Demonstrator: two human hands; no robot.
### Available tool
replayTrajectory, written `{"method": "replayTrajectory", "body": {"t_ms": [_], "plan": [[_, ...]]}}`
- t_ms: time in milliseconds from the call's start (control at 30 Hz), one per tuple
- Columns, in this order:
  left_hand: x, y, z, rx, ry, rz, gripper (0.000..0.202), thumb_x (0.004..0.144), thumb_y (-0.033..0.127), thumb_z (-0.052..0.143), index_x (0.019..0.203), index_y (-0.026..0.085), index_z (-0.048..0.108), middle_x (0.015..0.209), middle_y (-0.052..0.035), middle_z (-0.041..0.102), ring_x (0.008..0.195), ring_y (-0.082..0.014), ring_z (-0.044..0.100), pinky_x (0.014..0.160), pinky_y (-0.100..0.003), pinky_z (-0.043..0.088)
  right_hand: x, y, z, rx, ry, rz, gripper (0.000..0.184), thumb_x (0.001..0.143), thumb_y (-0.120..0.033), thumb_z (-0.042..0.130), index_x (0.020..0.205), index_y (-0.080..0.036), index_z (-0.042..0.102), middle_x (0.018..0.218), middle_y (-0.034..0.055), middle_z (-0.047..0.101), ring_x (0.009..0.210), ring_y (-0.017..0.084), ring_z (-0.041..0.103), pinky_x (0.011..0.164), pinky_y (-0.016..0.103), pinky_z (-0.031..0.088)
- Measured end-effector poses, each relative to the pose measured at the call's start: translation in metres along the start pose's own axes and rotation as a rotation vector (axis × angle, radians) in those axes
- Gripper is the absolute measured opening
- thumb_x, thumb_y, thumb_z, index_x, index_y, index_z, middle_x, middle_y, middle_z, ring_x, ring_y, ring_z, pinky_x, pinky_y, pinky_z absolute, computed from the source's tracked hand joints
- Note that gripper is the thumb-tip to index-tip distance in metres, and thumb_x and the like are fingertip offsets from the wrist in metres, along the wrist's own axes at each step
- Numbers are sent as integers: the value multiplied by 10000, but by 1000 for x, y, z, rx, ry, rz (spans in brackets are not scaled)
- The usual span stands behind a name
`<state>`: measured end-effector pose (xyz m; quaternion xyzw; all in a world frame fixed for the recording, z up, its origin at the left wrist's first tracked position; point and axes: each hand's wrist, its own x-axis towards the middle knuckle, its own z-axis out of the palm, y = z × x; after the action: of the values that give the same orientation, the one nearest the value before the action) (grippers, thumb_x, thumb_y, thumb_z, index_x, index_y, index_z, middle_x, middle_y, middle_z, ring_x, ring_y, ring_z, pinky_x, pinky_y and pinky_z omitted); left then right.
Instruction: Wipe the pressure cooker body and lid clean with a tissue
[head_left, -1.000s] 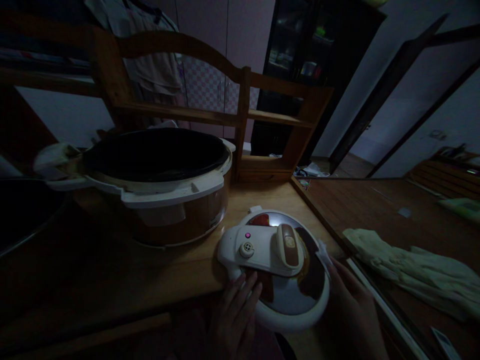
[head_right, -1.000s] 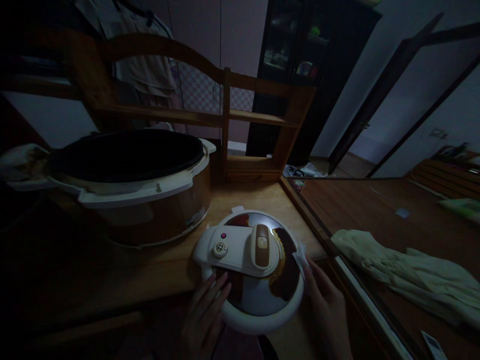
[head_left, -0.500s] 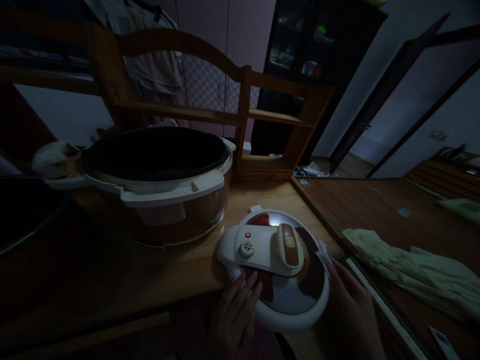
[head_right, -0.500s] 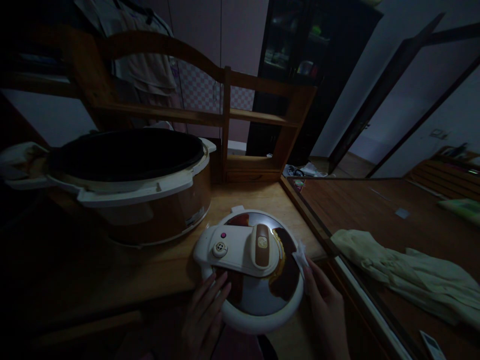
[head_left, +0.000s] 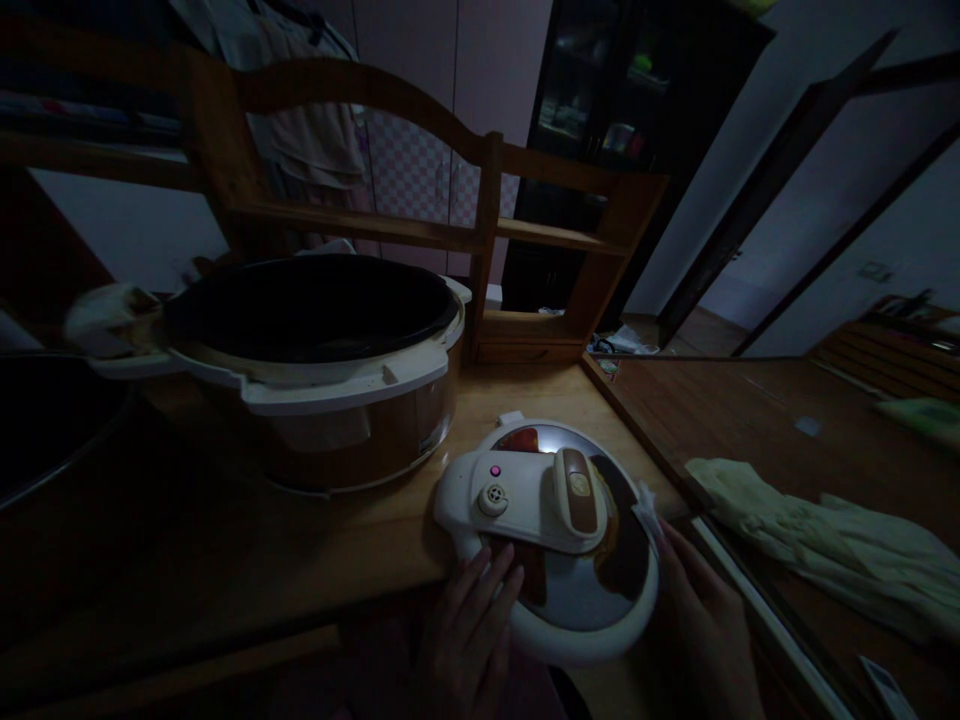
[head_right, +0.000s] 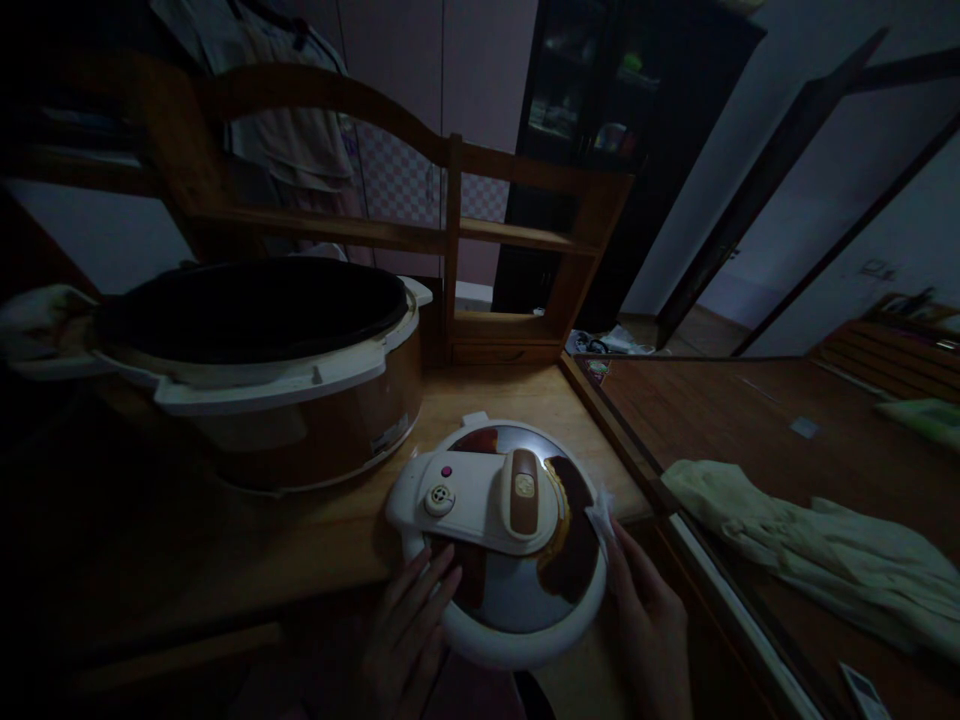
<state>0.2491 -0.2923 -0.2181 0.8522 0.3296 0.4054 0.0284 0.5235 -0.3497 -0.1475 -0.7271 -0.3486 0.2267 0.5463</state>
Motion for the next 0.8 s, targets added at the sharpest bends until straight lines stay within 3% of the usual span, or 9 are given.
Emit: {"method": "replayTrajectory", "body": {"t_ms": [300,500,633,800], "plan": [[1,3,-4,-18,-16,-26,524,1005,109,415,1521,192,447,1593,-8,442,1524,-201,300,1259,-352,266,-23,18,7,25,131,96,693,863,-639,672,1430,-246,604,1383,41,633,1318,358,556,1071,428,497],[0,1,-1,9,-3,-20,520,1009,128,409,1521,210,454,1573,-7,471,1515,-195,320,1257,-359,277,-53,34,11,-27,208,111,657,868,-666,634,1402,-282,619,1460,2,576,1440,339,419,1239,472,268],[0,1,-3,12,-5,-16,521,1011,129,408,1522,216,454,1560,-8,489,1512,-195,332,1250,-365,300,-54,36,8,-72,121,42,601,917,-625,589,1445,-340,568,1538,-32,489,1475,300,371,1257,440,235],[0,0,-4,29,-10,-7,529,1007,133,415,1530,211,441,1578,-1,465,1518,-189,318,1251,-345,288,-25,29,3,-125,31,-155,528,962,-551,568,1440,-328,580,1538,-7,488,1445,276,426,1237,418,288]]}}
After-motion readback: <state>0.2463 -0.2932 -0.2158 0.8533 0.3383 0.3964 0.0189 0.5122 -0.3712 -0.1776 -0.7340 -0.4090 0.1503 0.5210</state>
